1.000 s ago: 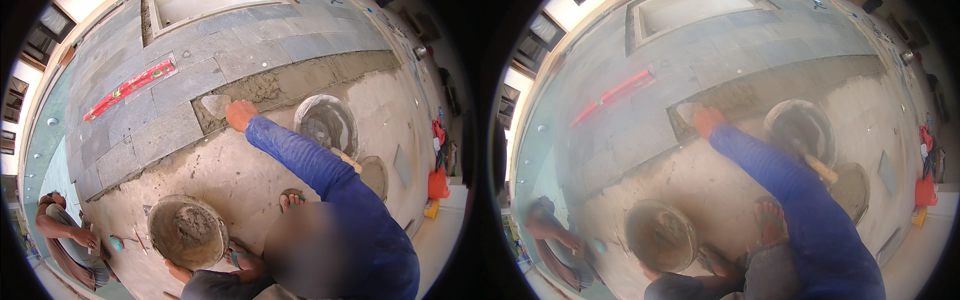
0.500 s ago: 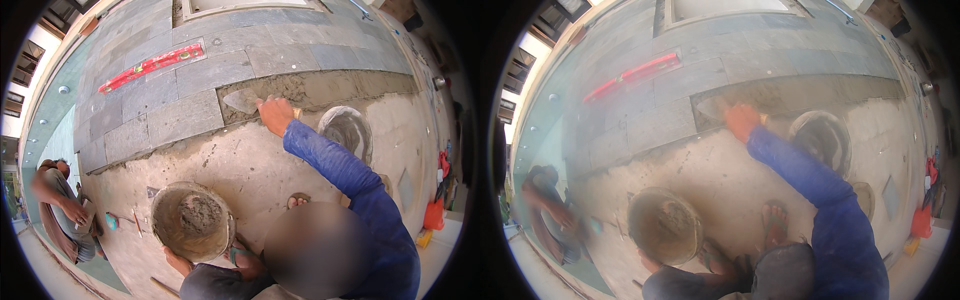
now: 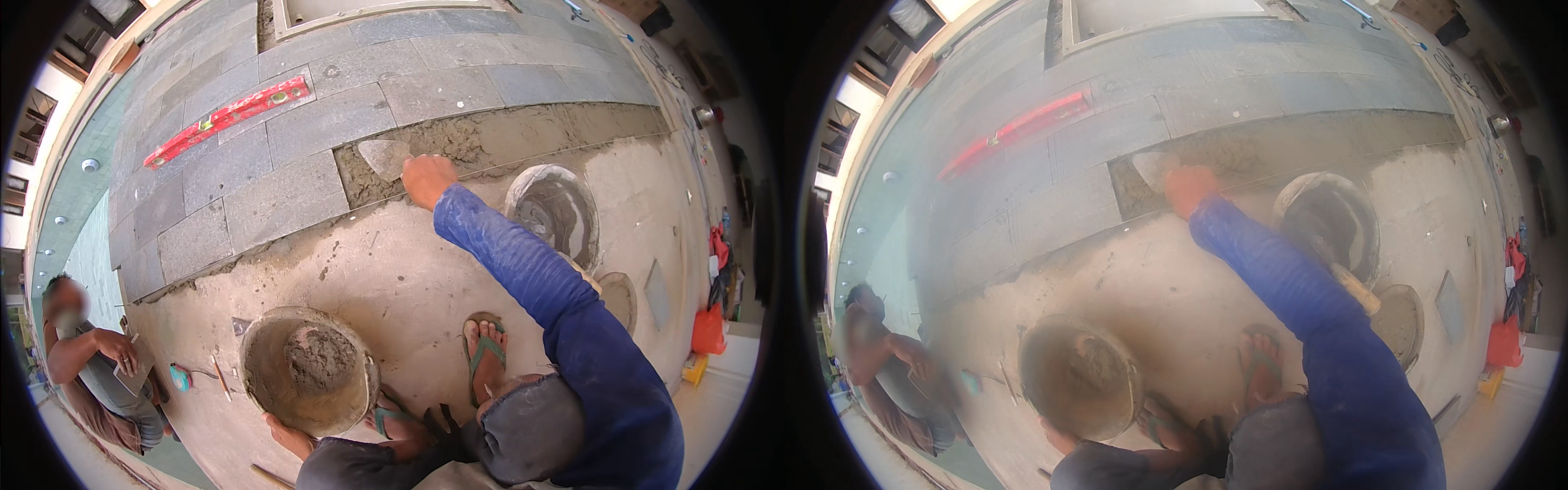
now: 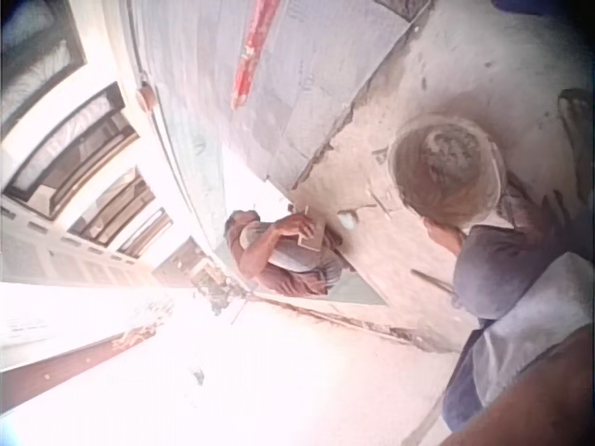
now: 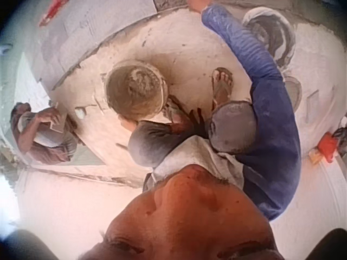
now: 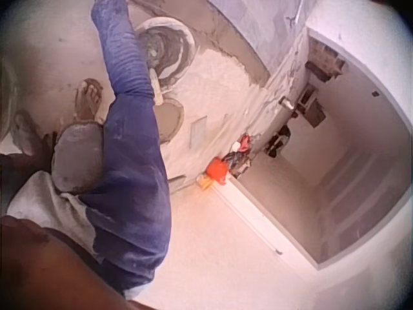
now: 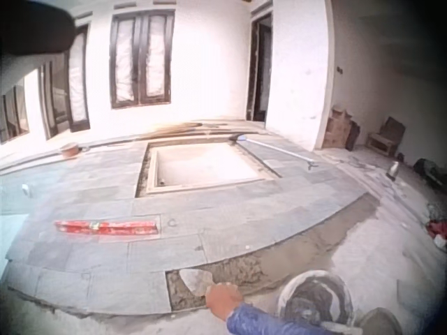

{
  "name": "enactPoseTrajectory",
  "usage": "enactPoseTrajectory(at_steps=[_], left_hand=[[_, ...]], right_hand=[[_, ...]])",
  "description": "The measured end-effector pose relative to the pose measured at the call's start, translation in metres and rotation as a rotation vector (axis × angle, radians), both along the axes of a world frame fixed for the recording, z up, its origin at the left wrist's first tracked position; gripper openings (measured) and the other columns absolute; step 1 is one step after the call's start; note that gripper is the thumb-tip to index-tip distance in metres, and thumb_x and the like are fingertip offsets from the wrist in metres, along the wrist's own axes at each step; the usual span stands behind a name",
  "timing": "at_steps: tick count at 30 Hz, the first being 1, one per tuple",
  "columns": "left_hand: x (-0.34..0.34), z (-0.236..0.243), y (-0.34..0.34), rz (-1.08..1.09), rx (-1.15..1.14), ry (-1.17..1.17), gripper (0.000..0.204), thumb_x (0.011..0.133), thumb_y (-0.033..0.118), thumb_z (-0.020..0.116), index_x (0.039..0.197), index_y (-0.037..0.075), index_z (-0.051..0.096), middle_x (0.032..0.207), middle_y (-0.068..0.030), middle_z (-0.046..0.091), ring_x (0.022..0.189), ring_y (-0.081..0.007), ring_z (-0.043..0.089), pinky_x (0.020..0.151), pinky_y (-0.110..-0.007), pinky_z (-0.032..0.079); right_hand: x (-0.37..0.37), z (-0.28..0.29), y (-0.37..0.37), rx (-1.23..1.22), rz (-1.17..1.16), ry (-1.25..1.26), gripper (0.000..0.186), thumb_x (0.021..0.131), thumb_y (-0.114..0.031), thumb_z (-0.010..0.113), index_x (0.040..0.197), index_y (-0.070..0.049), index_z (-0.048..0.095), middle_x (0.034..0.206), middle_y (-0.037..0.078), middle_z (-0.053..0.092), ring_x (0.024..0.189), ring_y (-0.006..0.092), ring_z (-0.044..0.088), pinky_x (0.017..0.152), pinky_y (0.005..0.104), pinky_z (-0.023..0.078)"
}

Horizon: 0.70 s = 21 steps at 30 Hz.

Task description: The person applies cement to the back of floor tiles with a trowel and places them onto a prepared surface, tapping them into place with a small hammer.

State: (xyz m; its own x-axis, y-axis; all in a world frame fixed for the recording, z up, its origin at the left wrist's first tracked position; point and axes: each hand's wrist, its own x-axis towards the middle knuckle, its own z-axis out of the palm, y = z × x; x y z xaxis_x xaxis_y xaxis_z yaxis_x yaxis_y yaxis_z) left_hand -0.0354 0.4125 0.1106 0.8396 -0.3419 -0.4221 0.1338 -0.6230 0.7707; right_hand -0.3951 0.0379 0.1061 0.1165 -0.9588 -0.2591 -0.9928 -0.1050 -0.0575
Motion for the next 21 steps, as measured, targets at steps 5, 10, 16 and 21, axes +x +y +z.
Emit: enactPoseTrajectory(at_steps=[5,10,16,21], left_hand=[[0.01,-0.012,0.014,-0.016,-0.034,-0.077,0.076,0.101,0.055,0.045,0.125,-0.017,0.054,0.13,-0.0248,0.057,0.113,-0.0315,0.056,0.099,-0.04,0.042],[0.016,-0.019,0.014,0.03,-0.015,-0.062,0.079,0.1,0.058,0.046,0.124,-0.017,0.055,0.128,-0.0257,0.058,0.11,-0.0318,0.056,0.099,-0.04,0.042],[0.027,-0.015,0.021,-0.124,0.041,-0.172,0.078,0.1,0.058,0.044,0.121,-0.016,0.056,0.121,-0.0247,0.061,0.106,-0.0322,0.057,0.094,-0.04,0.043],[0.03,0.069,-0.014,-0.406,0.295,-0.619,0.053,0.096,0.042,0.06,0.13,0.002,0.055,0.121,-0.0181,0.062,0.102,-0.0302,0.063,0.086,-0.041,0.05]], right_hand=[[-0.052,-0.004,0.001,0.014,-0.169,0.08,0.023,0.094,-0.016,0.052,0.104,-0.007,0.07,0.099,0.017,0.073,0.098,0.0349,0.07,0.083,0.045,0.055],[-0.074,-0.004,-0.001,0.005,-0.309,0.093,0.023,0.093,-0.015,0.055,0.104,-0.007,0.073,0.106,0.017,0.073,0.103,0.0348,0.07,0.085,0.0428,0.055],[-0.078,0.009,-0.002,0.099,-0.358,0.081,0.027,0.093,-0.019,0.056,0.106,-0.004,0.074,0.114,0.02,0.07,0.108,0.0372,0.068,0.093,0.043,0.053],[-0.083,0.017,0.016,0.162,-0.318,-0.052,0.044,0.099,-0.034,0.049,0.108,0.004,0.069,0.104,0.024,0.071,0.101,0.0404,0.068,0.092,0.0482,0.05]])
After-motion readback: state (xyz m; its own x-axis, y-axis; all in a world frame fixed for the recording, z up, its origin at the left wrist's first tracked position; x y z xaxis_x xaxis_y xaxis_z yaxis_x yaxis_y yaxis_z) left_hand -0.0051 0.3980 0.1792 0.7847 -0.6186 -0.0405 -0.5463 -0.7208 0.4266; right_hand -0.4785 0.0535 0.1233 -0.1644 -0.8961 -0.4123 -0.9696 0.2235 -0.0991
